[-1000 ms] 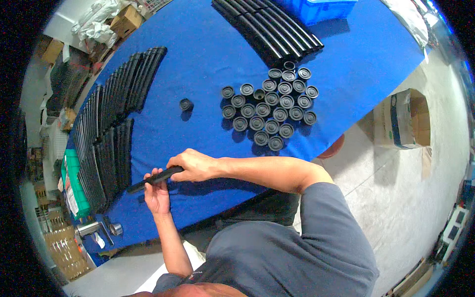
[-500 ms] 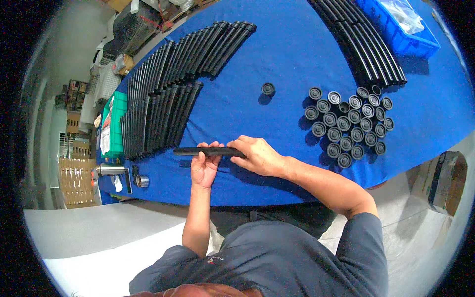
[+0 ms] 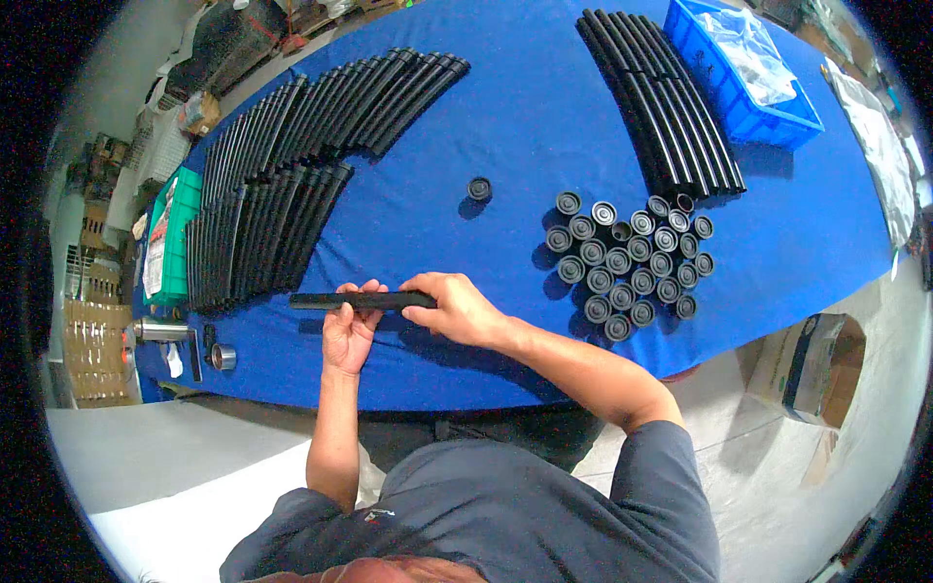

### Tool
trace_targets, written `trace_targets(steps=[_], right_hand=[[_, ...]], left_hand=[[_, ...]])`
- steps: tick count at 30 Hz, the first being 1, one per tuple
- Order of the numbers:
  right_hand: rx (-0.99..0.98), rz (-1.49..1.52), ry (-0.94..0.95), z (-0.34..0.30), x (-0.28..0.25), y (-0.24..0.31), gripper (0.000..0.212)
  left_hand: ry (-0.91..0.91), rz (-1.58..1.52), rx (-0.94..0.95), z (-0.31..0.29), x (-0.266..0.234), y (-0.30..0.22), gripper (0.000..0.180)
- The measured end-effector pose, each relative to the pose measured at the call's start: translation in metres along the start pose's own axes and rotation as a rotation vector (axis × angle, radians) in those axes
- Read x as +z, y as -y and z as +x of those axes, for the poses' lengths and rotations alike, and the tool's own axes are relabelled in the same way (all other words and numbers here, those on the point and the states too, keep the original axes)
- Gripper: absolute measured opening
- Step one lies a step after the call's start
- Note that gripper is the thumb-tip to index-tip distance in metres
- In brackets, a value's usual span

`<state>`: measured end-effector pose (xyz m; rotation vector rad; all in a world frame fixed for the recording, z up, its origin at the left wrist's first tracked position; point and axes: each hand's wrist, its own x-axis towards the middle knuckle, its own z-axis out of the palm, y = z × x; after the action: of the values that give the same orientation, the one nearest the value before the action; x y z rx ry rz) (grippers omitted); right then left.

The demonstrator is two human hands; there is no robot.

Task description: Assembling black plastic tubes by fitting plastic end caps onto them.

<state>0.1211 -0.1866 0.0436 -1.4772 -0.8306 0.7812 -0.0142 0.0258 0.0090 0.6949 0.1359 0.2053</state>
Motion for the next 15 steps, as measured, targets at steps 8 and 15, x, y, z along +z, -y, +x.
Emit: trace_targets(steps=[8, 15], right_hand=[[0.207, 0.114, 0.093, 0.003, -0.004, 0.001, 0.039], [-0.017, 0.003, 0.010, 0.002, -0.003, 0.002, 0.038]], left_hand=[[-0.035, 0.011, -0.016, 0.000, 0.003, -0.001, 0.028], [-0.018, -0.054, -0.014, 0.000, -0.002, 0.001, 0.028]])
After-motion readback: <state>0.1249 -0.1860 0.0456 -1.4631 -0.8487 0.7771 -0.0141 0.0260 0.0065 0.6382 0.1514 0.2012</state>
